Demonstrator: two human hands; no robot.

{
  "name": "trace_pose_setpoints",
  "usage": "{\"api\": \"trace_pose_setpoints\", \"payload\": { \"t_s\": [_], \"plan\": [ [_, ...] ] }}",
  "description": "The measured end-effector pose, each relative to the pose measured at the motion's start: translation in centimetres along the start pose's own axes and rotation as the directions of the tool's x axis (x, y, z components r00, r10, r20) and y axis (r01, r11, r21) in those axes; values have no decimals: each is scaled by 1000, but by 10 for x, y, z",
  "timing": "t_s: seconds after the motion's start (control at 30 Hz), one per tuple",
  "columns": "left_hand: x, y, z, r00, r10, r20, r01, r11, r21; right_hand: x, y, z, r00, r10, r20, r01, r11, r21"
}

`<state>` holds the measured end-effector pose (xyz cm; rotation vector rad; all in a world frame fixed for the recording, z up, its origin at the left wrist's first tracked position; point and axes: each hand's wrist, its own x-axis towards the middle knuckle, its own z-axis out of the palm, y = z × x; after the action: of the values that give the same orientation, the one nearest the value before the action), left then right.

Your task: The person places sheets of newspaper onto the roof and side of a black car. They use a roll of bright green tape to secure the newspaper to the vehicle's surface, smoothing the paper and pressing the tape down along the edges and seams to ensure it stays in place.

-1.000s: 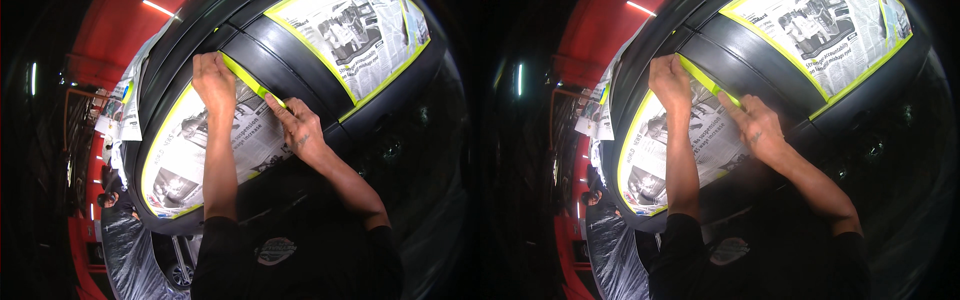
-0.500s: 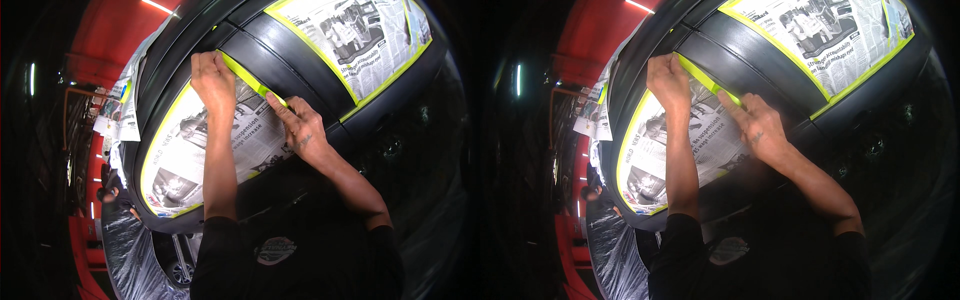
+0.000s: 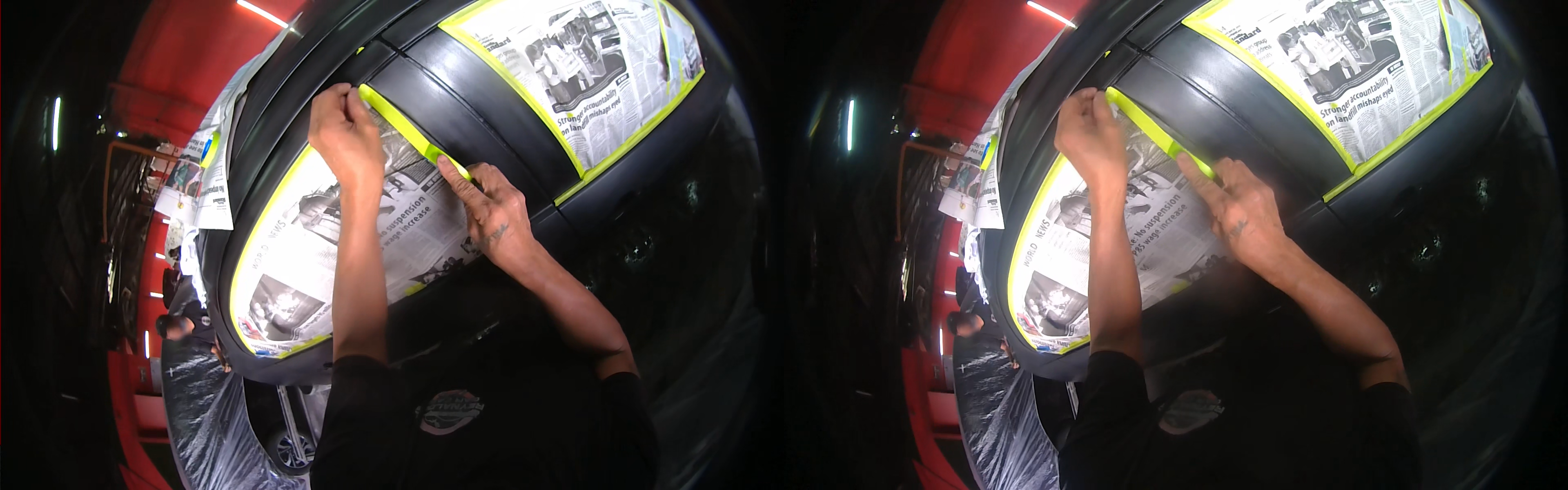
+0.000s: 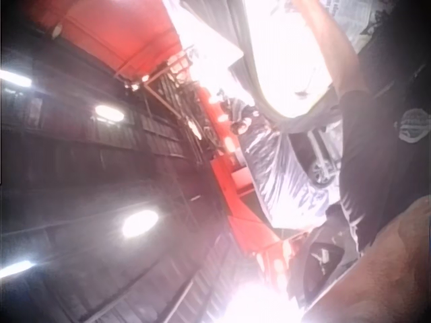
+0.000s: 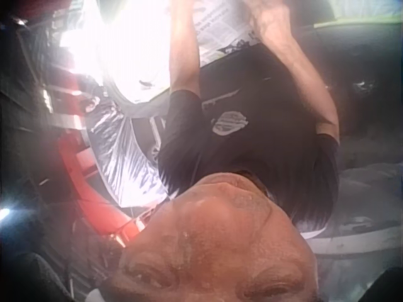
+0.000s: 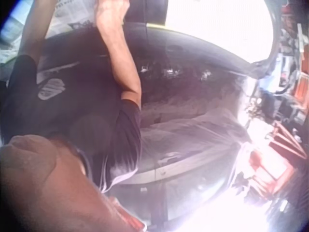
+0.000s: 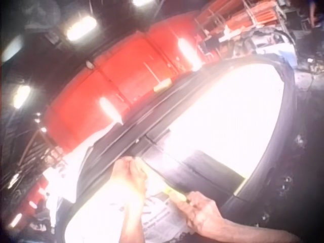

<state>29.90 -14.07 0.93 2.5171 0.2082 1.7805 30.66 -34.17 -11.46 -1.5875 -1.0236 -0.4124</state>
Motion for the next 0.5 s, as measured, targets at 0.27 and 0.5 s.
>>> {"api": "trace_pose_setpoints", "payload": {
  "t_s": [0.27, 0.5],
  "plan": [
    [-18, 2, -22, 938, 233, 256, -307, 903, 302, 0, 5, 4, 996, -78, -36, 77, 997, -20],
    [-22, 2, -9, 938, 244, 246, -326, 862, 388, -3, 6, 4, 996, -79, -31, 78, 996, -35]
  ]
}}
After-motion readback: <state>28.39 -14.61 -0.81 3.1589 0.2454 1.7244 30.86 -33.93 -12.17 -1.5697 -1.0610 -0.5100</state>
